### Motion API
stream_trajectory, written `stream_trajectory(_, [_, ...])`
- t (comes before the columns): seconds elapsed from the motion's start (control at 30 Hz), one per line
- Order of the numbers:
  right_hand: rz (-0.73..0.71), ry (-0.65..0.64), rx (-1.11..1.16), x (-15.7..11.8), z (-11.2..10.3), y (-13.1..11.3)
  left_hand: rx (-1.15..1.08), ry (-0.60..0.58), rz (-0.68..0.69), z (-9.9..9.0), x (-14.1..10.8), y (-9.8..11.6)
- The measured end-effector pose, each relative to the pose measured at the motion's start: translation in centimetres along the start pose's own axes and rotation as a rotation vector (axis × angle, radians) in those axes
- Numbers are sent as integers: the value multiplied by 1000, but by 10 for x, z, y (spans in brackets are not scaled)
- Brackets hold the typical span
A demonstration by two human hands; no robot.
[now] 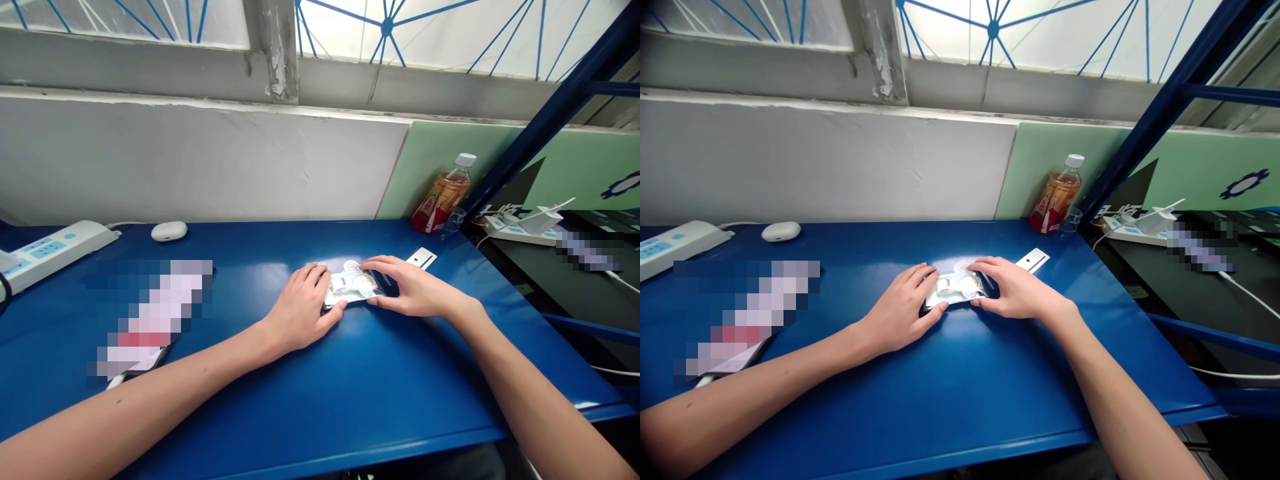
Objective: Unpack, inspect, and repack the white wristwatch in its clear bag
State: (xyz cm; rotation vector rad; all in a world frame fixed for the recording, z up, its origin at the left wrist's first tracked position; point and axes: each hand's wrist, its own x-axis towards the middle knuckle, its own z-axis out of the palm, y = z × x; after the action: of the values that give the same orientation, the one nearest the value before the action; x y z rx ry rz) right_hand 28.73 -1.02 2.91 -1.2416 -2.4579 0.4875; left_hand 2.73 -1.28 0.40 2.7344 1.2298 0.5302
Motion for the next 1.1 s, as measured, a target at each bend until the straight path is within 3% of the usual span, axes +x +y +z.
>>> stream_trajectory(0.57, [-13, 8, -31, 3, 1, 1, -42, 45, 24, 1, 1, -1])
stream_trajectory(0.77, [-94, 178, -33, 6, 1, -4, -163, 115, 19, -2, 2, -3])
stream_trajectory(0.93, [-41, 343, 15, 6, 2, -9, -270, 226, -3, -1, -1, -3])
stream_trajectory(1.1, [57, 327, 142, 9, 6, -13, -324, 308, 49, 0, -3, -2])
